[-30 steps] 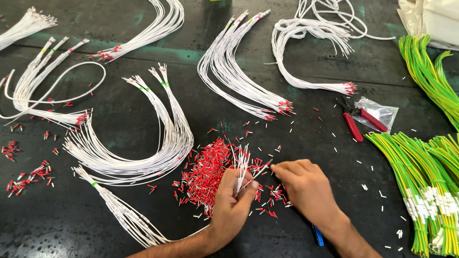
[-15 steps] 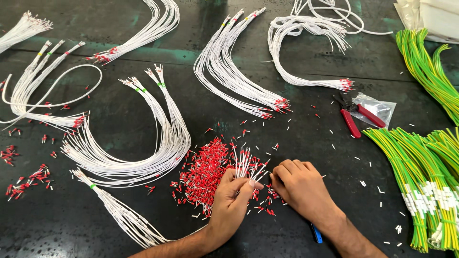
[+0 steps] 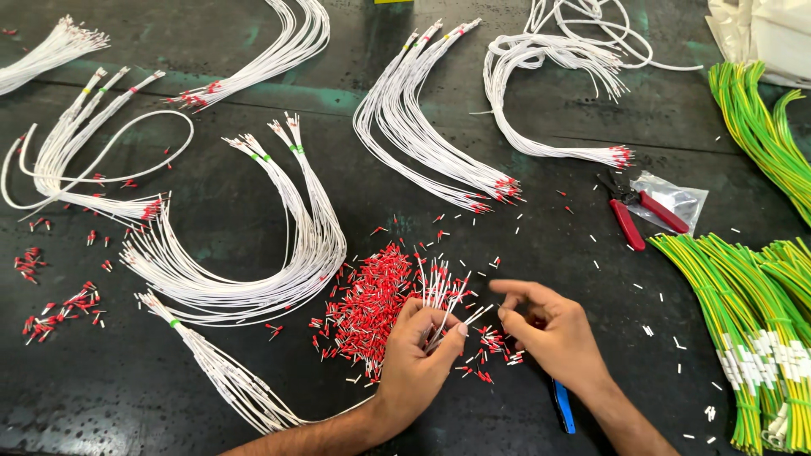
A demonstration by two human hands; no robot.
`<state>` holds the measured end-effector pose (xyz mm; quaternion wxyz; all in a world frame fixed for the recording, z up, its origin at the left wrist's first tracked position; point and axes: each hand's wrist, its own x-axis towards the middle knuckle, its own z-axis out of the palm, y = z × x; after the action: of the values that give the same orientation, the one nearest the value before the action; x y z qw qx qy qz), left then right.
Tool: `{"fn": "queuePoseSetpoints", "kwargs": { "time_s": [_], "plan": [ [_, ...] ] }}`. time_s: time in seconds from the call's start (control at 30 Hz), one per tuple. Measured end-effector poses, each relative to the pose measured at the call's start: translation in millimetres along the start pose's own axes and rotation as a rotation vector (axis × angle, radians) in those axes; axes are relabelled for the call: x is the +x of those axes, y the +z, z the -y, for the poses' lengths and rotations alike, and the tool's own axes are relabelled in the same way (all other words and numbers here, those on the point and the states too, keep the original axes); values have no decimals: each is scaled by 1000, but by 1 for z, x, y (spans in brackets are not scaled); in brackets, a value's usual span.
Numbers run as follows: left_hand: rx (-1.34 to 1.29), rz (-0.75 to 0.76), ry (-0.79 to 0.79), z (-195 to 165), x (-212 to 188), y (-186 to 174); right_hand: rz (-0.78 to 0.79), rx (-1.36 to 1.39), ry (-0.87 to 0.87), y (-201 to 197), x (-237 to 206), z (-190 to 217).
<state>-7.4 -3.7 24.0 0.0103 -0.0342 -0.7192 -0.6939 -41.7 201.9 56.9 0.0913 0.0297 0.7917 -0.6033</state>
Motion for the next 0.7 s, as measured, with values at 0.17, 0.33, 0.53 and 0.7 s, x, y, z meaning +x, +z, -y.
{"fn": "queuePoseSetpoints", "kwargs": {
  "time_s": [0.17, 0.33, 0.53, 0.7],
  "plan": [
    [-38, 20, -5, 2, 0, -1, 60, 35, 51, -3, -4, -5],
    [-26, 2, 7, 5, 0, 0, 73, 88, 31, -5, -8, -9],
    [-45, -27, 14, 5, 0, 0, 32, -41, -25, 0, -15, -3],
    [-147, -46, -75, 0, 4, 0, 50, -151, 9, 0, -18, 5]
  ]
}}
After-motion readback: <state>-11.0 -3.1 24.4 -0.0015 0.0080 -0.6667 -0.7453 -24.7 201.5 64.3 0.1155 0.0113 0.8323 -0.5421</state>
